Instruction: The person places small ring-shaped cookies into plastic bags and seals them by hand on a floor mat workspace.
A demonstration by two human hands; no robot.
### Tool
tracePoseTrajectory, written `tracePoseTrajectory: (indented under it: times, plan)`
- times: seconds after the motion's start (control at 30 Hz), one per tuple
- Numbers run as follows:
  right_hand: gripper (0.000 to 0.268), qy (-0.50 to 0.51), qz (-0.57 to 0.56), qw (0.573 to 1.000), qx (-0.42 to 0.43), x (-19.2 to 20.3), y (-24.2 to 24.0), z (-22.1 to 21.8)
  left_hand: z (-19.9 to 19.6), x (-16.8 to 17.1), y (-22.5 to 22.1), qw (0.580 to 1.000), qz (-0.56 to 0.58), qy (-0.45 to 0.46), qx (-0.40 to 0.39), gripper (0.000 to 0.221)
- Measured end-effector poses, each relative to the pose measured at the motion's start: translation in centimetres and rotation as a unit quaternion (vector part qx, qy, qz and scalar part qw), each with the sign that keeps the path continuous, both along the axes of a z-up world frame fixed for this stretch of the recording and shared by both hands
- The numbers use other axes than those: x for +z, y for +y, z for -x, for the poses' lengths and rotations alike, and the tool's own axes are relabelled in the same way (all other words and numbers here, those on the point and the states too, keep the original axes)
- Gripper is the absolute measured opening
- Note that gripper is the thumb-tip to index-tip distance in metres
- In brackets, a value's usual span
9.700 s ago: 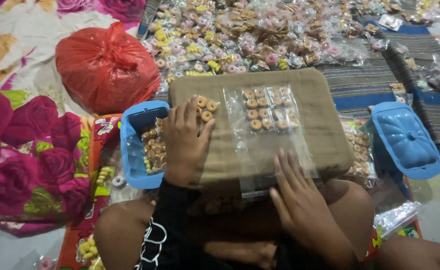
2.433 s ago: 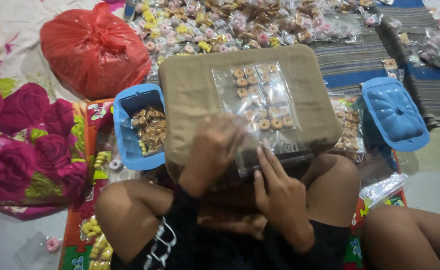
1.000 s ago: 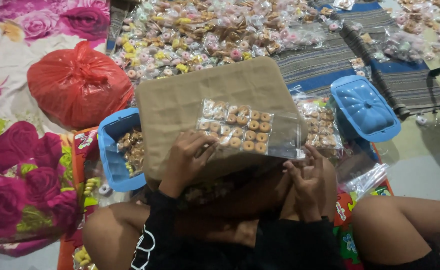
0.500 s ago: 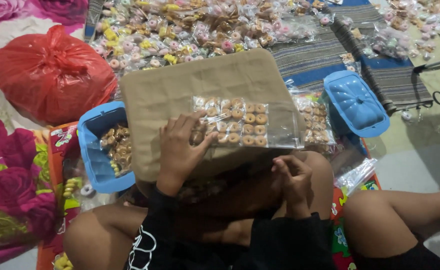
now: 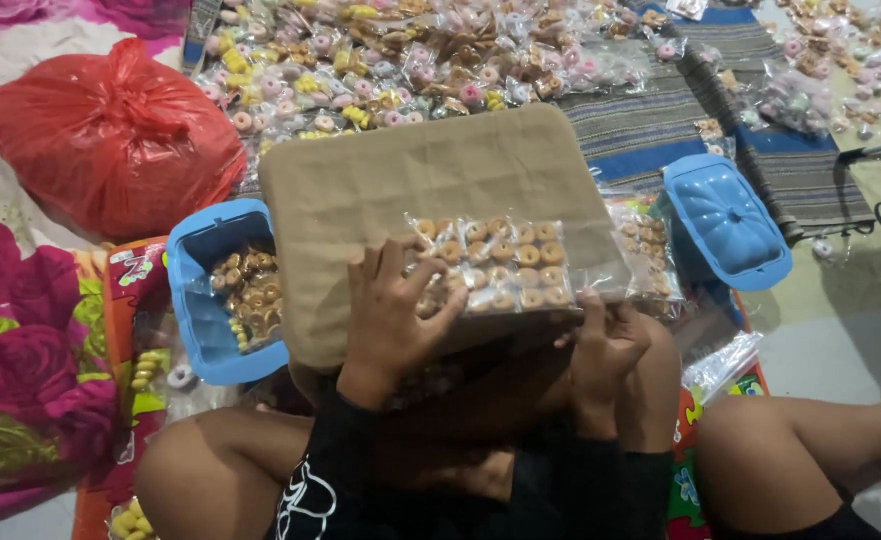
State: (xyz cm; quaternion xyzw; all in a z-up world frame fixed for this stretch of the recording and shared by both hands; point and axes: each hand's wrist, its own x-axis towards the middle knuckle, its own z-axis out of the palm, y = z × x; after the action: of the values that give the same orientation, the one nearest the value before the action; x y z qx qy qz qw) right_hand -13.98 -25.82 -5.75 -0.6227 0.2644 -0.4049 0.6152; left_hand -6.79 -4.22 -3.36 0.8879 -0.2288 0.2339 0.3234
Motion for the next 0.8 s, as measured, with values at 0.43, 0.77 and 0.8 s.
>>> tracePoseTrajectory:
  times: [0.43,0.77,0.8]
  plan:
    - [0.024,-0.145,-0.089,0.985,0.023,6.4,5.3,-2.0,0.1,0.1,0.2,0.996,0.012,0.007,-0.094,0.025]
    - [0.036,-0.182,-0.174,0.962,0.108,1.3,0.1,-1.4,-0.1,0.0,0.2,0.996,-0.004,-0.013,-0.087,0.031]
    - [0.036,-0.181,-0.173,0.962,0.106,1.2,-0.1,-1.1,0.1,0.3,0.2,0.996,-0.004,-0.011,-0.089,0.031]
